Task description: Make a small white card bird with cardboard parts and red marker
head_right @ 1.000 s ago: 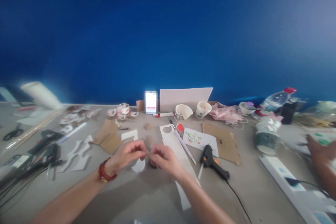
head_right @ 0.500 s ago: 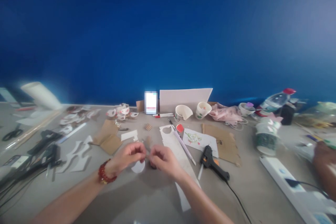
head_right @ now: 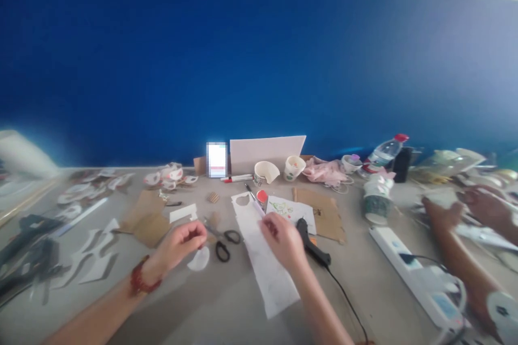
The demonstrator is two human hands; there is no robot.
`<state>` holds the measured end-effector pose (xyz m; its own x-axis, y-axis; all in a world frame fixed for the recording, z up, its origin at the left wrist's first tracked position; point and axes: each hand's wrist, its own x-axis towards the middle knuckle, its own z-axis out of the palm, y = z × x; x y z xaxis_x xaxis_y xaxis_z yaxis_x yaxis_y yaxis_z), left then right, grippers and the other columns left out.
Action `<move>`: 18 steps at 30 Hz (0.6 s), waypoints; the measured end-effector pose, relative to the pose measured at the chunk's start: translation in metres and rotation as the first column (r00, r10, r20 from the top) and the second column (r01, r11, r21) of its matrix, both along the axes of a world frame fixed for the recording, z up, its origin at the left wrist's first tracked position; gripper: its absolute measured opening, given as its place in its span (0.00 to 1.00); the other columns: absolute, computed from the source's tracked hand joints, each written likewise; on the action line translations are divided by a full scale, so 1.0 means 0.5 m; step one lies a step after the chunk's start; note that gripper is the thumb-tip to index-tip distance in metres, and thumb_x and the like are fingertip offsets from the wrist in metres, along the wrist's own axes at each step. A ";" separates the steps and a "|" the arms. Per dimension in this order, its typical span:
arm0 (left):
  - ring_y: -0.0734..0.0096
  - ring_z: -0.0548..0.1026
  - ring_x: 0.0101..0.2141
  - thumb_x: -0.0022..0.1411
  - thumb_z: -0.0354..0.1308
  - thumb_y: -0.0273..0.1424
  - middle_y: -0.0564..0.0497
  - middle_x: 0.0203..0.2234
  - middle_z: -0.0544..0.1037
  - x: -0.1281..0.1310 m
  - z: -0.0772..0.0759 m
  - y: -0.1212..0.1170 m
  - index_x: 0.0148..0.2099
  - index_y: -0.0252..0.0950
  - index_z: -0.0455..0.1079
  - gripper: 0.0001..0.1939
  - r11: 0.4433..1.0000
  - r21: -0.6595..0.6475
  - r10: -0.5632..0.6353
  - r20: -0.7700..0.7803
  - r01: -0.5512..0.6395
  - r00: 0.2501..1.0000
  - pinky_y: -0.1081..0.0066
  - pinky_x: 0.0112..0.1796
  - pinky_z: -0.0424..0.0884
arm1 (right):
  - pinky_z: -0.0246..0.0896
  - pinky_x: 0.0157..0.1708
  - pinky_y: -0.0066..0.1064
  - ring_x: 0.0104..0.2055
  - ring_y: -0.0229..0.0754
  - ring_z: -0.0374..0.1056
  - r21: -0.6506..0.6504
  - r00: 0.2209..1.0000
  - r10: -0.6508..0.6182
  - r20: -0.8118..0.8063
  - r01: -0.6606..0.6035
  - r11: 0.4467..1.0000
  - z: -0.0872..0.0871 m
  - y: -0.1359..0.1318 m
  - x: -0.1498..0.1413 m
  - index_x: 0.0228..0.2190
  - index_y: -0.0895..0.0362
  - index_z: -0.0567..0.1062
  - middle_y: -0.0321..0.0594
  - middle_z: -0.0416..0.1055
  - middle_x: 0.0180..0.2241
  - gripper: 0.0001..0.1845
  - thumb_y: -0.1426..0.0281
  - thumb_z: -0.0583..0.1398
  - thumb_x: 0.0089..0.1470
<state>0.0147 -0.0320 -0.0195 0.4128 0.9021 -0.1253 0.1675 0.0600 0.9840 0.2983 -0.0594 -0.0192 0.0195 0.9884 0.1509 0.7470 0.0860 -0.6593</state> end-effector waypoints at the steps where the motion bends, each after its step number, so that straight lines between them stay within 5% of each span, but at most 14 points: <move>1: 0.75 0.64 0.24 0.54 0.57 0.33 0.55 0.21 0.67 -0.001 -0.003 0.002 0.28 0.35 0.65 0.07 1.000 0.006 0.007 -0.001 -0.007 1.000 0.76 0.27 0.60 | 0.61 0.32 0.31 0.32 0.43 0.67 0.024 0.993 -0.084 0.082 0.082 0.996 -0.008 -0.007 0.043 0.33 0.55 0.71 0.41 0.72 0.31 0.12 0.61 0.53 0.58; 4: 0.74 0.65 0.24 0.55 0.56 0.34 0.55 0.21 0.68 -0.002 -0.014 0.008 0.29 0.36 0.66 0.07 0.999 0.022 0.026 -0.004 -0.026 1.000 0.76 0.28 0.61 | 0.63 0.42 0.38 0.41 0.49 0.70 0.032 0.921 -0.208 0.330 0.209 0.977 -0.039 -0.040 0.164 0.41 0.55 0.71 0.46 0.73 0.41 0.15 0.63 0.54 0.53; 7: 0.74 0.65 0.25 0.56 0.56 0.35 0.55 0.22 0.69 -0.002 -0.025 0.013 0.29 0.36 0.66 0.08 0.999 0.036 0.041 -0.024 -0.040 0.999 0.76 0.29 0.61 | 0.61 0.49 0.41 0.50 0.53 0.68 -0.049 0.873 -0.148 0.464 0.192 0.980 -0.073 -0.078 0.233 0.46 0.55 0.69 0.47 0.71 0.48 0.21 0.64 0.54 0.50; 11: 0.73 0.65 0.25 0.55 0.56 0.36 0.56 0.21 0.68 -0.002 -0.038 0.016 0.28 0.36 0.66 0.09 0.998 0.021 0.067 -0.009 -0.067 0.998 0.75 0.28 0.63 | 0.61 0.49 0.41 0.49 0.54 0.68 -0.105 0.848 -0.087 0.523 0.165 0.981 -0.097 -0.102 0.244 0.46 0.56 0.70 0.49 0.70 0.48 0.20 0.65 0.53 0.51; 18: 0.73 0.67 0.26 0.55 0.56 0.36 0.55 0.22 0.69 -0.009 -0.040 0.019 0.29 0.36 0.66 0.08 0.993 0.019 0.119 0.028 -0.120 0.992 0.74 0.31 0.66 | 0.63 0.44 0.39 0.44 0.52 0.69 -0.133 0.858 0.017 0.513 0.060 0.989 -0.083 -0.083 0.244 0.37 0.56 0.70 0.48 0.70 0.43 0.13 0.66 0.56 0.47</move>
<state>0.0103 -0.0226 -0.0395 0.3052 0.9474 -0.0968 0.1334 0.0581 0.9894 0.4202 -0.1008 -0.0605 -0.0011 1.0000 0.0066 0.9822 0.0023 -0.1876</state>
